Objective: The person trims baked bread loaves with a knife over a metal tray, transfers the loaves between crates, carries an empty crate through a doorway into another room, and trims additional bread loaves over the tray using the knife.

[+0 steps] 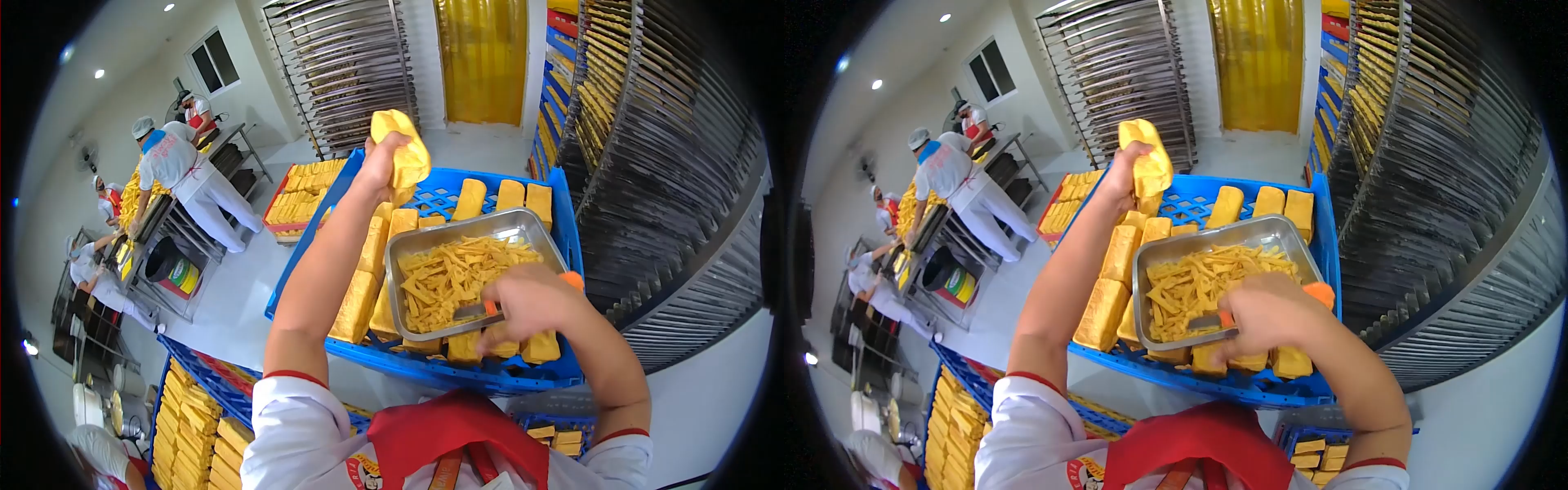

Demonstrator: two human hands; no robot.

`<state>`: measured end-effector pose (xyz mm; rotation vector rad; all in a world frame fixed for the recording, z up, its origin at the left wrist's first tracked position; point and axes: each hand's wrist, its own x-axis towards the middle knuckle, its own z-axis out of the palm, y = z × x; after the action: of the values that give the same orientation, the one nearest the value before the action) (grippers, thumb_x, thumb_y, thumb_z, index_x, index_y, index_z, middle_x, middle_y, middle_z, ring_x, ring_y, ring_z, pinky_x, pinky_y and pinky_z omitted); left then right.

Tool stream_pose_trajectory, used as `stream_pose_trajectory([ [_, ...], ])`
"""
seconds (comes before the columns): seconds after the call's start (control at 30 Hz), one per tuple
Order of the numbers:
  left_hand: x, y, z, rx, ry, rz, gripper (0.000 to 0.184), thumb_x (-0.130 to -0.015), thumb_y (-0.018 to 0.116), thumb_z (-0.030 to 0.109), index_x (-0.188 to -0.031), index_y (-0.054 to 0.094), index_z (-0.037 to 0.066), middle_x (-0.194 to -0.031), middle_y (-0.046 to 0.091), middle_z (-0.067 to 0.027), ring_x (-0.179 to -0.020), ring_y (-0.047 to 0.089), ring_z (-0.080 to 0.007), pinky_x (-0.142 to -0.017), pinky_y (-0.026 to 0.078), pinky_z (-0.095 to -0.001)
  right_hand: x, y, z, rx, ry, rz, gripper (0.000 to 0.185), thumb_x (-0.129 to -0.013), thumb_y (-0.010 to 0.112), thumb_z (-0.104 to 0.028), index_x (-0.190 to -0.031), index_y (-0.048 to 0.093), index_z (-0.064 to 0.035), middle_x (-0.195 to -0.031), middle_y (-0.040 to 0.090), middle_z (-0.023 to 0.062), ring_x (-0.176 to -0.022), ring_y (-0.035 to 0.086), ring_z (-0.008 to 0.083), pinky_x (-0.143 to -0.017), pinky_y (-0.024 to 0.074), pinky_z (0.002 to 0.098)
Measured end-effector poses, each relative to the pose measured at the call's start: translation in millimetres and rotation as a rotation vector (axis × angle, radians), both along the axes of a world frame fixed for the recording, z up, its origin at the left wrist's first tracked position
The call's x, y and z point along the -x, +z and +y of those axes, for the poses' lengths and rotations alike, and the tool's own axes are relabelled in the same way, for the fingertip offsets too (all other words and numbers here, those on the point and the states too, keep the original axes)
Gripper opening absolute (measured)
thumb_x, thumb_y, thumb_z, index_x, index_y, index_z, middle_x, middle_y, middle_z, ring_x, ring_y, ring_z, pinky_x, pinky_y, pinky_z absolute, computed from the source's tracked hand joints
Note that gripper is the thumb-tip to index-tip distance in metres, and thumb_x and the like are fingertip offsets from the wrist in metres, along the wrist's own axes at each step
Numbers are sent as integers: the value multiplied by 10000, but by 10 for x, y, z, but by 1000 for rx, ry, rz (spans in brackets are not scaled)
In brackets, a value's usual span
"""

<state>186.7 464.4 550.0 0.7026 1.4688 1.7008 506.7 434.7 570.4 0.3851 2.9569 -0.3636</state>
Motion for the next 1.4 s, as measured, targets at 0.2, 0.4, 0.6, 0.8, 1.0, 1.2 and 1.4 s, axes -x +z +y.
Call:
stream_pose_trajectory([
  [0.2, 32, -420, 590, 573, 201, 720, 1157, -662, 686, 518, -1575, 49, 201, -1522, 225, -254, -1360, 329, -452, -1107, 330, -475, -147, -295, -93, 24, -8, 95, 428, -643, 829, -397, -886, 657, -91, -727, 626, 101, -715, 662, 333, -617, 510, 440],
  [0.4, -332, -532, 511, 1061, -93, 1128, 1141, -681, 634, 744, -1576, 130, 247, -1542, 218, -223, -1383, 310, -417, -1010, 358, -608, -187, -691, -166, -288, -61, 180, 160, -711, 711, -189, -825, 636, -106, -712, 571, 44, -655, 653, 234, -573, 512, 353],
  [0.6, 277, -1206, 916, 922, -317, 1182, 1175, -664, 407, 942, -1557, 229, 199, -1593, 179, -203, -1454, 187, -412, -1088, 284, -601, -204, -510, -89, -449, 103, 329, 66, -725, 648, -155, -730, 589, -126, -695, 559, 29, -607, 621, 191, -530, 471, 345],
  [0.8, 233, 316, -266, 329, -229, 897, 1002, -872, 321, 810, -1324, 537, -59, -1351, 533, -280, -1315, 474, -376, -1096, 361, -422, 1, -165, 329, -453, 191, 555, 110, -705, 662, -111, -681, 555, -112, -676, 537, 34, -598, 598, 217, -539, 468, 376],
  [1.0, -446, 1081, -1643, -104, 81, 1127, 465, -978, 588, 318, -1282, 586, -33, -1124, 661, -143, -1078, 595, -206, -952, 447, -325, 956, -348, 540, -349, 553, 712, 114, -691, 664, -90, -680, 556, -126, -713, 570, 12, -660, 615, 224, -575, 490, 373],
  [1.2, -1471, 560, -2311, -42, -277, 1128, 163, -797, 674, 2, -958, 664, -16, -863, 656, -121, -698, 638, -192, -648, 522, -309, 1620, -1045, 411, -297, 694, 684, 65, -747, 629, -103, -761, 591, -153, -798, 586, 35, -681, 634, 257, -592, 508, 395],
  [1.4, -1757, -770, -2032, 473, -332, 1707, 503, -876, 608, 324, -1182, 535, -69, -1035, 587, -276, -815, 645, -447, -762, 521, -516, 1259, -612, 410, -262, 372, 507, 99, -778, 633, -99, -863, 626, -149, -977, 577, 87, -758, 655, 301, -650, 529, 424],
])
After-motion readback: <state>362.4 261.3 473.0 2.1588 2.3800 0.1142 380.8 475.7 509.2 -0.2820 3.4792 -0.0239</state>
